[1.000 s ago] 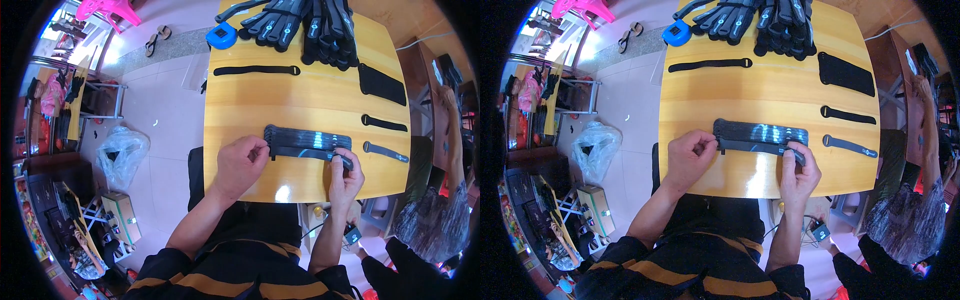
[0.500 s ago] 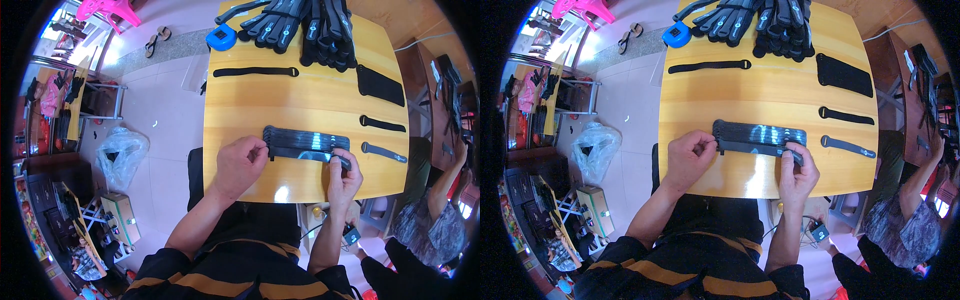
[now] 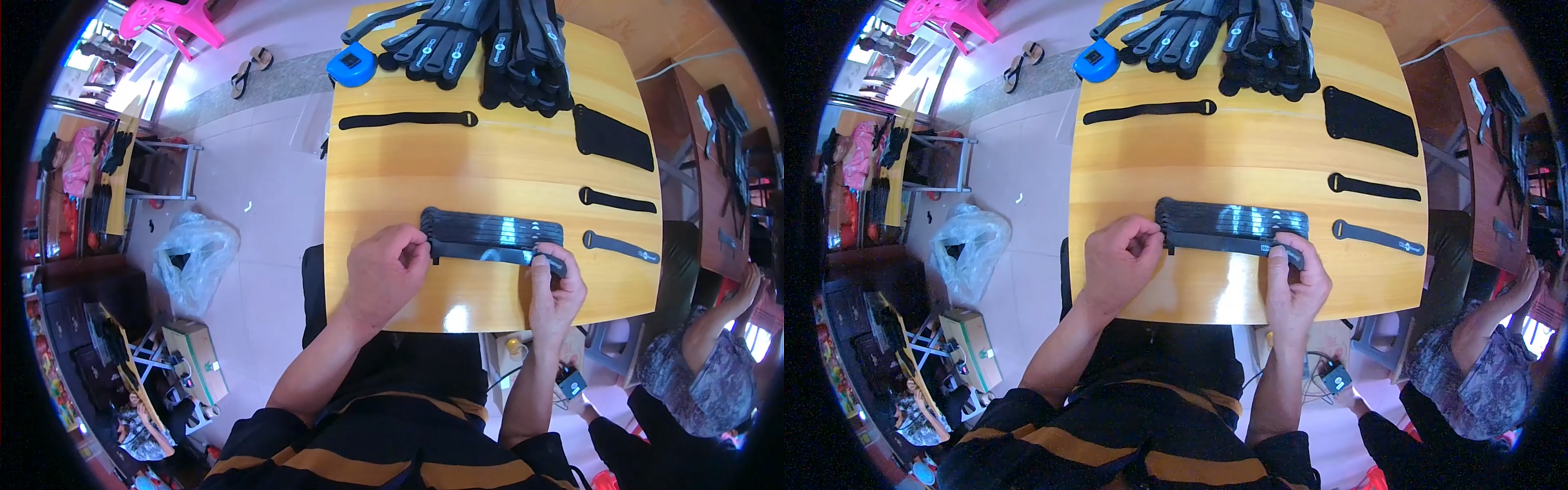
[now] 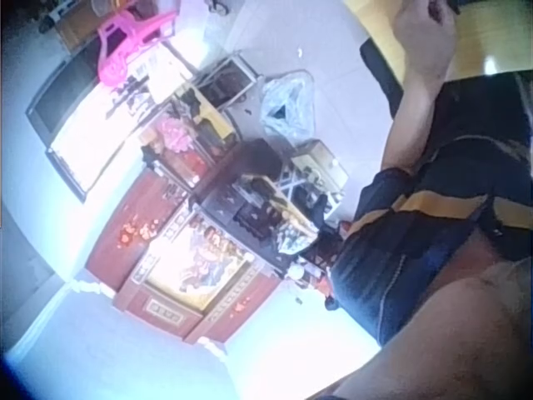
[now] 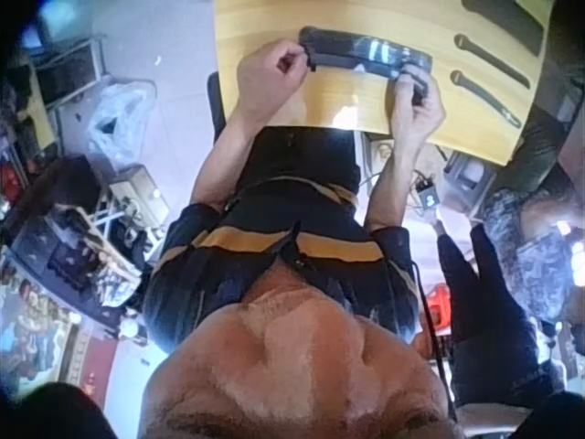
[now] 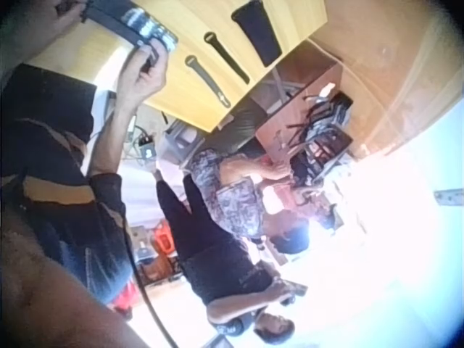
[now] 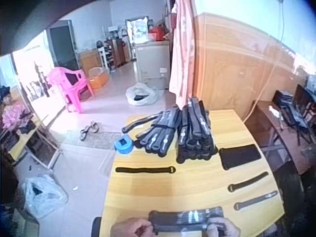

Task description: The recorder is assembling small plastic components onto black velcro straps at a wooden table.

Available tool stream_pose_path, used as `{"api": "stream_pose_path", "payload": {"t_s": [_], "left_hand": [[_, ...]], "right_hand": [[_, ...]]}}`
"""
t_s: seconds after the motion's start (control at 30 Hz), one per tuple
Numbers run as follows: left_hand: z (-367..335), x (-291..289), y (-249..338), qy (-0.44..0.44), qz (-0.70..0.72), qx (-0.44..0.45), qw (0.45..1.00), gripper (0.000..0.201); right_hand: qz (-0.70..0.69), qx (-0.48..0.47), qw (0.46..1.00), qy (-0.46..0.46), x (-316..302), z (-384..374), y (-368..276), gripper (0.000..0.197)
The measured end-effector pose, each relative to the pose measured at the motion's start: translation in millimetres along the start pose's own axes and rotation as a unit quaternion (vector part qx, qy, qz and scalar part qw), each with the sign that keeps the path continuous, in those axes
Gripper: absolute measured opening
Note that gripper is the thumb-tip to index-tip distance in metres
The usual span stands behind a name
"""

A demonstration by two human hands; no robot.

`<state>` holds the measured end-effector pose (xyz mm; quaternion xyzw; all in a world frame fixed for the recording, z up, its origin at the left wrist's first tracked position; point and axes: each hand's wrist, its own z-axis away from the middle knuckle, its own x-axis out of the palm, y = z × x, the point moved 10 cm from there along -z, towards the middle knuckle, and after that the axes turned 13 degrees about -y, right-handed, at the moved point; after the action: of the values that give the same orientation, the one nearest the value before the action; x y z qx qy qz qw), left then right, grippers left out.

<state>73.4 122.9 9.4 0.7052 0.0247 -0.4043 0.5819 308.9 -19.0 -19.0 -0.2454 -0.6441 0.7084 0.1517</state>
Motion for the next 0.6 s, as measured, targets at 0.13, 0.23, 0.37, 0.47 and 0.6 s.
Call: {"api": "stream_pose_path", "payload": {"t_s": [0.13, 0.23, 0.37, 0.47, 0.6], "left_hand": [[-1.1, 1.7, 4.6, -0.002, -0.027, 0.014, 1.0, 0.007], [-0.3, 1.8, 3.0, 0.005, -0.038, 0.021, 0.999, 0.008], [-2.9, 1.3, 6.0, -0.006, -0.047, 0.022, 0.999, 0.01], [-5.3, 1.9, 6.0, -0.023, -0.041, 0.011, 0.999, 0.01], [-7.6, 3.0, 6.9, -0.047, -0.055, 0.002, 0.997, 0.01]], "right_hand": [[0.001, 0.002, 1.0, 0.004, -3.0, 0.6, 0.5, 0.012], [0.018, 0.004, 1.0, 0.006, -2.0, -0.3, -2.4, 0.012], [0.017, 0.004, 1.0, 0.006, -1.6, -0.3, -0.3, 0.012], [0.009, -0.009, 1.0, 0.01, -2.1, -0.4, -1.7, 0.012], [0.003, -0.003, 1.0, 0.003, -4.0, -0.3, 0.7, 0.012]]}}
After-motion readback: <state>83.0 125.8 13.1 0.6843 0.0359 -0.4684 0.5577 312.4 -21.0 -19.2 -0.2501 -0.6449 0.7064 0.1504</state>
